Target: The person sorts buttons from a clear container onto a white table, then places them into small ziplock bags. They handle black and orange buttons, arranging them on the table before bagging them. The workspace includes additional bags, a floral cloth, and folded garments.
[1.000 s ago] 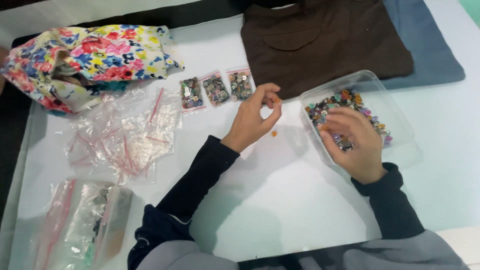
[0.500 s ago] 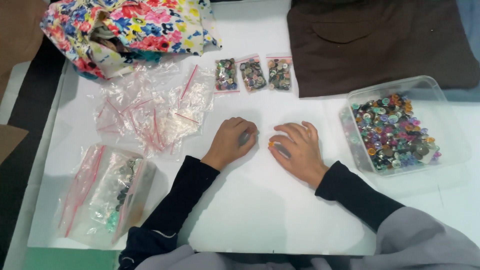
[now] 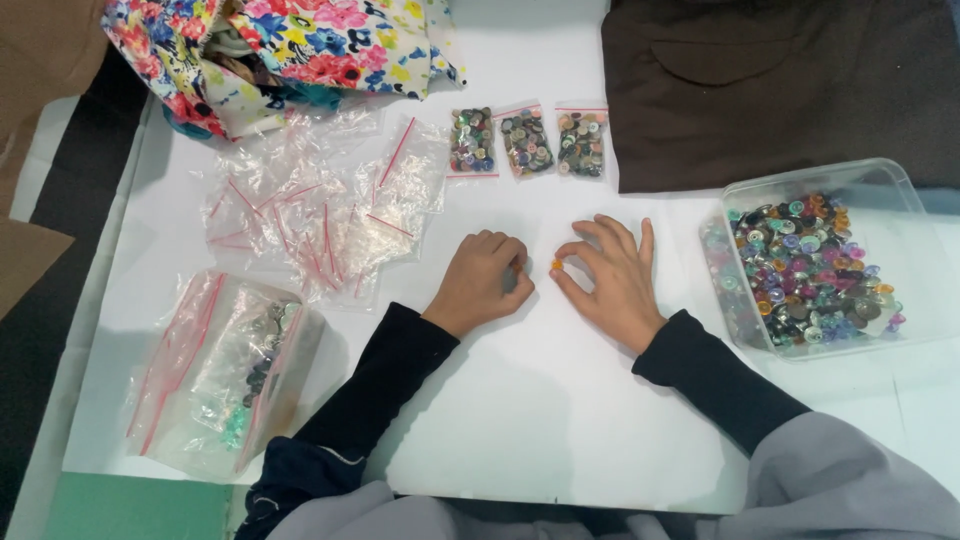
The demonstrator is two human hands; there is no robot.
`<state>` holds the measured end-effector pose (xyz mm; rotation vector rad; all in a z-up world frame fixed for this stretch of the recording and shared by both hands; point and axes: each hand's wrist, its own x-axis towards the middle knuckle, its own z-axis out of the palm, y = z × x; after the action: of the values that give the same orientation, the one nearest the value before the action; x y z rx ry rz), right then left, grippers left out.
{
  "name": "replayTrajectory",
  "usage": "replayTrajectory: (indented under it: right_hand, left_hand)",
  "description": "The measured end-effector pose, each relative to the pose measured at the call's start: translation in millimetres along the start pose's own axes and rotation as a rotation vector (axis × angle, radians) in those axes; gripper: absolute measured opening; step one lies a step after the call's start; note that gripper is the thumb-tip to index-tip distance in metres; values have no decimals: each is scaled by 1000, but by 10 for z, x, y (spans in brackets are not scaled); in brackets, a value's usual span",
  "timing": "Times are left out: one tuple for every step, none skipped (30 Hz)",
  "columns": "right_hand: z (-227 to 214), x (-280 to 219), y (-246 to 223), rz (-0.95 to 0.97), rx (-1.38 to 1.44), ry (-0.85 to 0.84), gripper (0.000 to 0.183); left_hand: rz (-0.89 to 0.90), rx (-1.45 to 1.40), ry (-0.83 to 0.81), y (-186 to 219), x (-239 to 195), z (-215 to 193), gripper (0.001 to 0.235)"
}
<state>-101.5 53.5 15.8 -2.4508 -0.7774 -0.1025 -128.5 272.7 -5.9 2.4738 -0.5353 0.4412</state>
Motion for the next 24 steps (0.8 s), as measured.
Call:
replayTrajectory:
  right_hand:
    - [12, -3, 19, 0, 1, 0, 21]
    - [24, -6, 37, 5, 5, -7, 20]
    - [37, -3, 52, 8, 8, -15, 20]
    - [34, -2, 43, 6, 10, -16, 20]
    - [29, -4, 38, 13, 12, -20, 20]
    - [23, -8, 32, 20, 15, -25, 21]
    - [20, -5, 29, 19, 13, -24, 21]
    - [16, -3, 26, 23, 13, -31, 22]
    - [13, -8, 22, 27, 13, -38, 23]
    - [8, -13, 19, 27, 12, -38, 23]
    - [1, -12, 17, 34, 15, -40, 25]
    - [-7, -11, 15, 40, 19, -43, 28]
    - [-18, -22, 15, 41, 17, -40, 28]
    - [-29, -33, 15, 48, 28, -13, 30]
    - [-39, -45, 16, 56, 40, 14, 31]
    - [-52, -67, 38, 57, 39, 15, 31]
    - [-64, -87, 59, 61, 30, 46, 30]
    - [-76, -106, 81, 65, 21, 78, 29]
    - [-81, -125, 115, 65, 20, 77, 29]
    - [-87, -144, 149, 69, 0, 86, 30]
    - [-94, -161, 184, 72, -21, 94, 30]
    - [-111, -167, 192, 71, -22, 93, 30]
    - [-127, -178, 199, 92, -46, 83, 31]
    - [-145, -189, 208, 113, -69, 73, 32]
  left_hand:
    - [0, 0, -1, -2, -5, 18, 14]
    - [30, 62, -14, -3, -10, 35, 15]
    - [60, 125, -26, -8, -17, 47, 16]
    - [59, 126, -26, -5, -15, 37, 16]
    - [62, 143, -29, 1, -13, 32, 16]
    - [65, 159, -32, 9, -12, 27, 17]
    - [66, 159, -31, 3, -12, 29, 17]
    - [70, 162, -29, -1, -12, 31, 17]
    - [74, 165, -28, -1, -18, 34, 17]
    - [75, 164, -27, 6, -21, 35, 17]
    - [77, 168, -23, 9, -18, 33, 17]
    - [79, 172, -20, 13, -14, 30, 16]
    - [81, 172, -19, 20, -15, 22, 16]
    - [74, 170, -21, 27, -15, 15, 19]
    - [66, 167, -24, 33, -17, 9, 21]
    - [68, 167, -24, 40, -15, 4, 21]
    - [65, 163, -25, 48, -15, 0, 23]
    - [63, 159, -25, 53, -15, -4, 26]
    - [63, 159, -24, 57, -14, -8, 26]
    - [60, 160, -27, 61, -13, -12, 27]
    - [56, 161, -30, 64, -11, -15, 28]
    - [56, 160, -28, 60, -9, -9, 28]
    - [56, 160, -32, 57, -7, -1, 30]
    - [56, 160, -35, 56, -4, 7, 31]
